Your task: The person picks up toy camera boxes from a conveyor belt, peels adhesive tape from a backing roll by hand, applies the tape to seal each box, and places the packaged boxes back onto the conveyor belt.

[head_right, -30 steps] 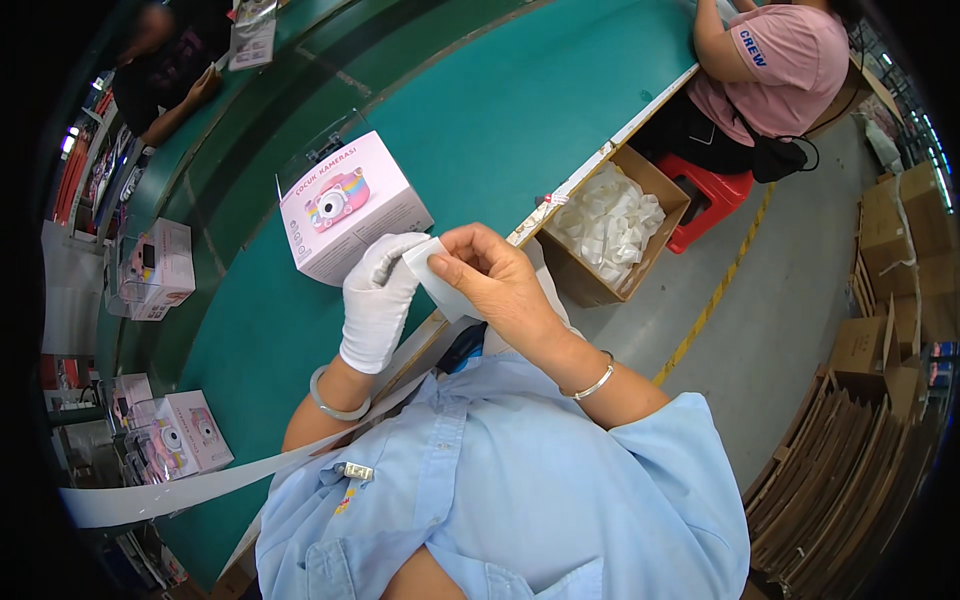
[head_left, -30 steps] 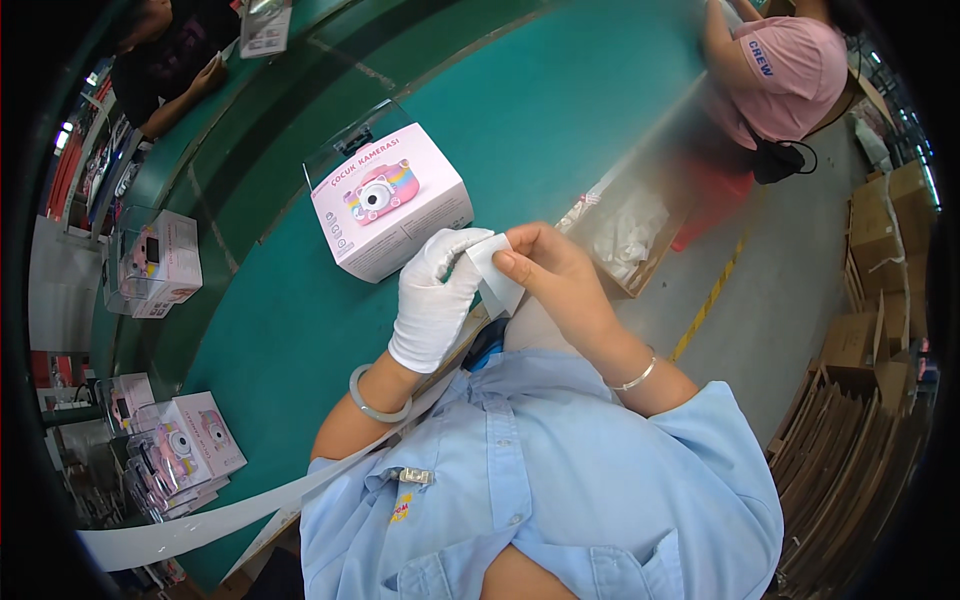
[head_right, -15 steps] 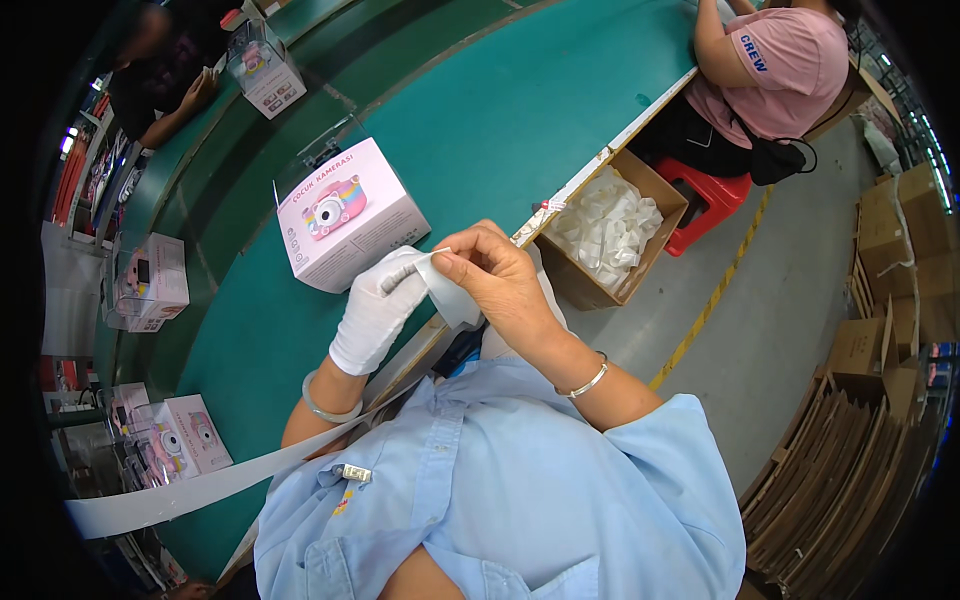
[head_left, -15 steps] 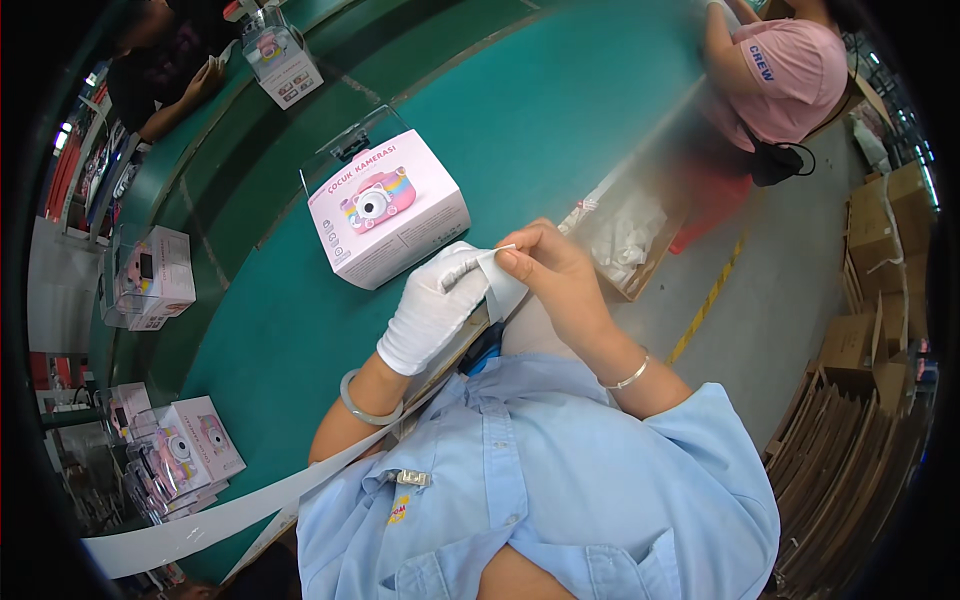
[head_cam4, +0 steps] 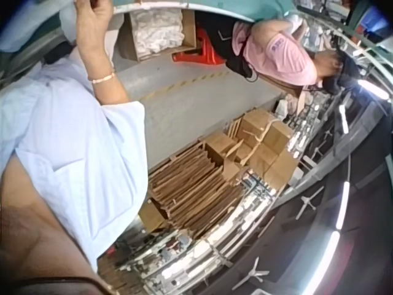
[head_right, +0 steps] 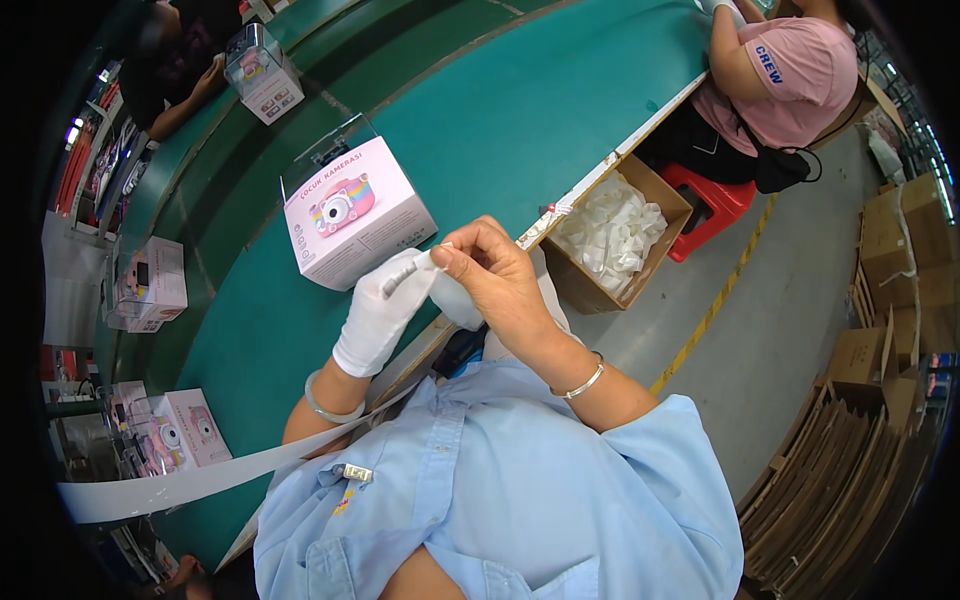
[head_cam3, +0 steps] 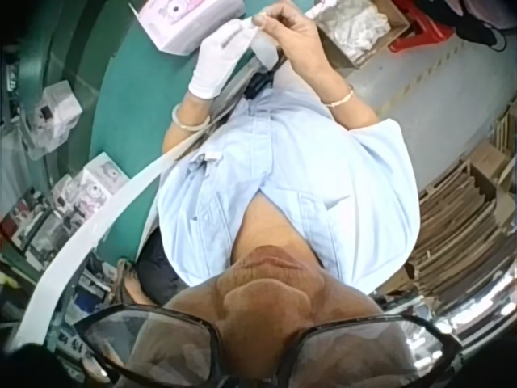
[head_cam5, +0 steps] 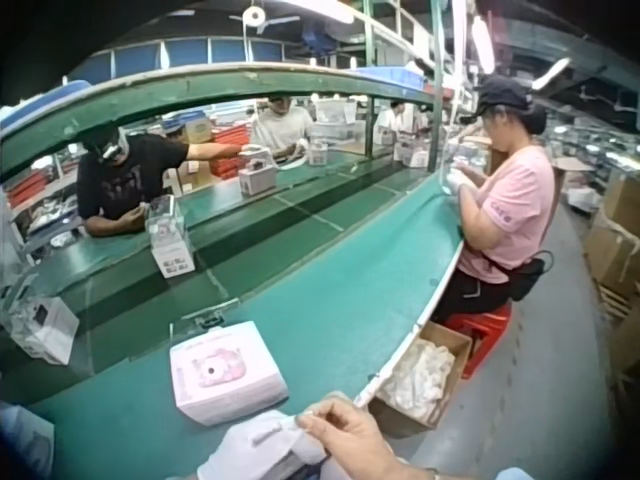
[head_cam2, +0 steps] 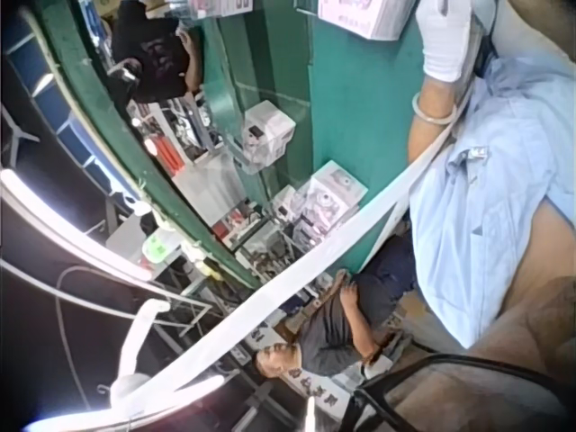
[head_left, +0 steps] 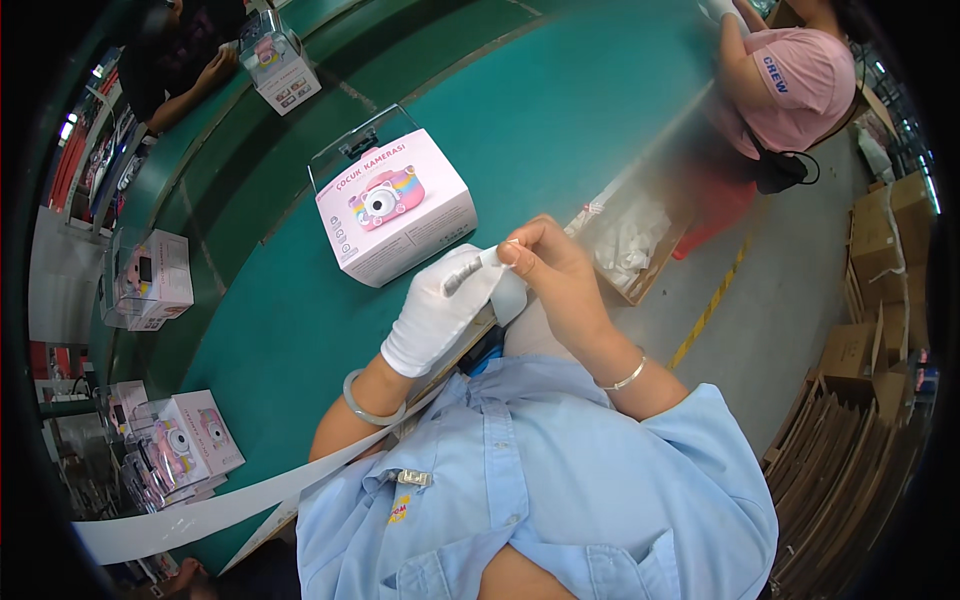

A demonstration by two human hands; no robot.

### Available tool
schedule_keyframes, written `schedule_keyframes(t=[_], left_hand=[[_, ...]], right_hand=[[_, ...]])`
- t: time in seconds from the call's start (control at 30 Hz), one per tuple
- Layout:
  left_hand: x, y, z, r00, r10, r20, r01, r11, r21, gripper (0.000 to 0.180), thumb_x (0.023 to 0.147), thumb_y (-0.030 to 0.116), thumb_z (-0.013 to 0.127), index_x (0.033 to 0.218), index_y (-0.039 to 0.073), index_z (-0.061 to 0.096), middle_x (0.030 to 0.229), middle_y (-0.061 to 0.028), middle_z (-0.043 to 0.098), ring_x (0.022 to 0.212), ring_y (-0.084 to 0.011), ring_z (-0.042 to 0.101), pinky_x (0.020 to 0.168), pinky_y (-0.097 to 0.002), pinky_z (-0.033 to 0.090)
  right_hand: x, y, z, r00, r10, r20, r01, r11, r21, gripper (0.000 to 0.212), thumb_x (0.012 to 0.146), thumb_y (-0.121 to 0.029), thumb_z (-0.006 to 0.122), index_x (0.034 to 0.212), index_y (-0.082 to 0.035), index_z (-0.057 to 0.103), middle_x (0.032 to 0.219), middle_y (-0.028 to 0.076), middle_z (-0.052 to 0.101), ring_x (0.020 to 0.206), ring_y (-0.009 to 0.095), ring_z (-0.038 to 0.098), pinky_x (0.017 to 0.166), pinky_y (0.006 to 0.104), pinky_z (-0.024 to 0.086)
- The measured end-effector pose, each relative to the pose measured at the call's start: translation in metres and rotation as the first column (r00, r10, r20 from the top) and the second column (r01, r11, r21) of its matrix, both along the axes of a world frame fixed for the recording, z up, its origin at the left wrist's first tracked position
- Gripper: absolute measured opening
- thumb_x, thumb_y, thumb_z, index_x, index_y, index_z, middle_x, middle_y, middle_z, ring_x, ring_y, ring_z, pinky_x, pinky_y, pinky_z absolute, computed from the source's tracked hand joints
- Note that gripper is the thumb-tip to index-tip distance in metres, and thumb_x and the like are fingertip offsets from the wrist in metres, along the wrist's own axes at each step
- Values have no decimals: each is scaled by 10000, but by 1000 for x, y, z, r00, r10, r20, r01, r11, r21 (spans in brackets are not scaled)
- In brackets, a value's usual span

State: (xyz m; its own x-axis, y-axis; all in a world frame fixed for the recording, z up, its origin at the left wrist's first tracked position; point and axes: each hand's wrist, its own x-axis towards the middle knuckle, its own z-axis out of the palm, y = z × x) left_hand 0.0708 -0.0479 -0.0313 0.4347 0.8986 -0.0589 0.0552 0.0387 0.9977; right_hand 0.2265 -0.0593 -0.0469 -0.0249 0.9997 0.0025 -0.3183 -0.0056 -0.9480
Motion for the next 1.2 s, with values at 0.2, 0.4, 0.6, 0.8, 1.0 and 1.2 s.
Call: schedule_keyframes(t=[0.2, 0.4, 0.6, 0.8, 1.0, 1.2], left_hand=[[1, 0, -3, 986, 161, -48, -164, 983, -80, 160, 859, 102, 588, 970, -6, 625, 813, -2, 504, 720, -67, 471, 639, -214, 398], [-1, 4, -10, 981, 190, -36, -191, 981, -39, 114, 862, 93, 603, 950, 21, 609, 835, 33, 537, 743, -37, 483, 650, -180, 396], [4, 10, -10, 971, 207, -121, -210, 978, -15, 160, 850, 140, 618, 922, -3, 612, 805, -17, 535, 716, -73, 488, 646, -232, 417], [7, 13, -12, 969, 229, -88, -225, 973, 51, 163, 856, 151, 613, 894, -7, 601, 813, -7, 538, 730, -62, 480, 646, -228, 412], [1, 14, -5, 977, 192, -88, -204, 968, -147, 154, 860, 149, 615, 885, -2, 604, 789, 29, 504, 723, -43, 448, 640, -212, 397], [0, 19, -9, 972, 235, 13, -231, 961, -149, 135, 859, 153, 626, 900, 26, 603, 811, 35, 558, 722, -34, 480, 656, -189, 399]], right_hand=[[0, 0, 0, 995, 86, -49, -92, 987, -131, 146, 857, -188, 626, 927, -60, 620, 841, -51, 447, 714, 20, 427, 572, 162, 364], [-3, 8, 1, 992, 115, 42, -113, 992, -59, 154, 862, -189, 616, 928, -51, 634, 839, -45, 450, 717, 24, 435, 577, 162, 364], [-12, 22, -7, 999, 27, 40, -29, 999, 41, 172, 864, -205, 617, 852, -34, 607, 829, -34, 465, 733, 49, 449, 702, 197, 388], [-13, 27, -10, 1000, 18, -18, -18, 1000, 9, 223, 867, -241, 620, 817, -30, 564, 780, -40, 479, 735, 32, 432, 680, 187, 381], [-13, 26, -8, 988, 105, -110, -115, 989, -95, 238, 879, -280, 601, 831, -48, 575, 835, -22, 511, 734, 33, 426, 669, 182, 373], [-14, 26, -5, 981, 123, -148, -135, 988, -70, 237, 891, -284, 580, 939, -52, 582, 908, -3, 543, 822, 46, 477, 735, 198, 406]])
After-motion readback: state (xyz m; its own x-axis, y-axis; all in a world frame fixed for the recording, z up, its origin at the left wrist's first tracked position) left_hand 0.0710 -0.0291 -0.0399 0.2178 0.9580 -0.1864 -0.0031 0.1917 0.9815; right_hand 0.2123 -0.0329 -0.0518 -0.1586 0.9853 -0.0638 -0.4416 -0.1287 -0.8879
